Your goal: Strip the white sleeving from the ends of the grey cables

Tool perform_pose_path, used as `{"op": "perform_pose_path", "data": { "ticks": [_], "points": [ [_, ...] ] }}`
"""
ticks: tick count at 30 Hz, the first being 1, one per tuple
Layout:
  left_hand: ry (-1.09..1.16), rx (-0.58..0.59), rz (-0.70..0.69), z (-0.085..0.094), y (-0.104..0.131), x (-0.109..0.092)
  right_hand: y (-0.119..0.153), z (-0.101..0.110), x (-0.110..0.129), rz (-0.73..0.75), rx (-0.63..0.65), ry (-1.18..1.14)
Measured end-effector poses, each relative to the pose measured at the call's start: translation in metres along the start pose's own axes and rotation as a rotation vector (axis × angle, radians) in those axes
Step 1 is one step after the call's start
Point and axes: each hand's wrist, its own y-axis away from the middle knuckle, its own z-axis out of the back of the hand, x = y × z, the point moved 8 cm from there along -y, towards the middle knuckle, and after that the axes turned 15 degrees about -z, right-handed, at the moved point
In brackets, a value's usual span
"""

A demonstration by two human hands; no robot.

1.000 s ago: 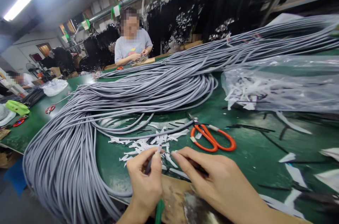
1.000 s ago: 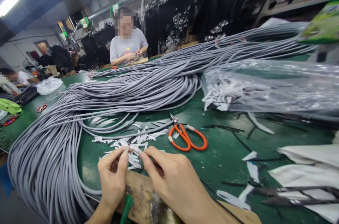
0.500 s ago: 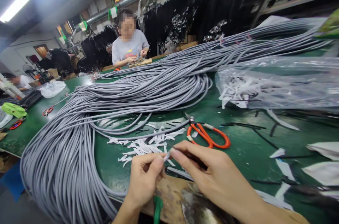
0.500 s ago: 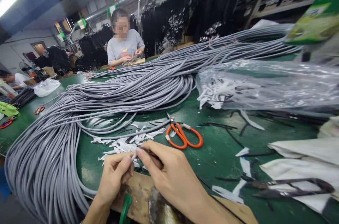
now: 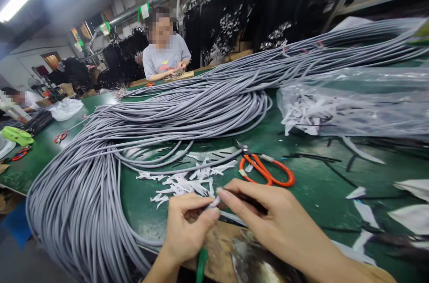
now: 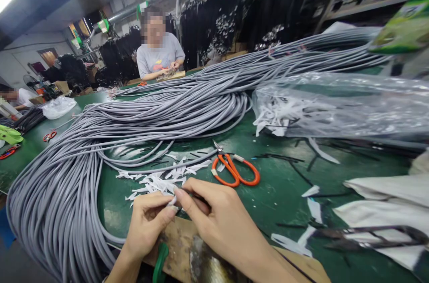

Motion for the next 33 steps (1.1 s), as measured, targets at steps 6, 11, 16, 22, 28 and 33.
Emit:
{"op": "perform_pose_path", "data": {
  "ticks": [6, 11, 16, 22, 28, 33],
  "points": [
    [-0.025, -0.023, -0.018, 0.000, 0.002, -0.001, 0.000, 0.001, 0.005, -0.002, 0.038, -0.009],
    [0.015, -0.001, -0.047, 0.000, -0.004, -0.009, 0.001, 0.000, 0.006, -0.015, 0.076, -0.078],
    [0.108, 0.127, -0.043, -0.006, -0.006, -0.014, 0.001, -0.011, -0.002, -0.114, 0.230, -0.224],
    [0.134, 0.201, -0.092, -0.011, -0.003, -0.018, -0.001, -0.021, -0.005, -0.252, 0.384, -0.370],
    [-0.043, 0.085, -0.154, -0.002, -0.005, -0.020, -0.001, -0.014, -0.003, -0.140, 0.278, -0.288],
    [-0.370, 0.052, -0.285, -0.002, -0.006, -0.031, 0.001, -0.003, 0.007, 0.069, 0.110, -0.213]
  ]
}}
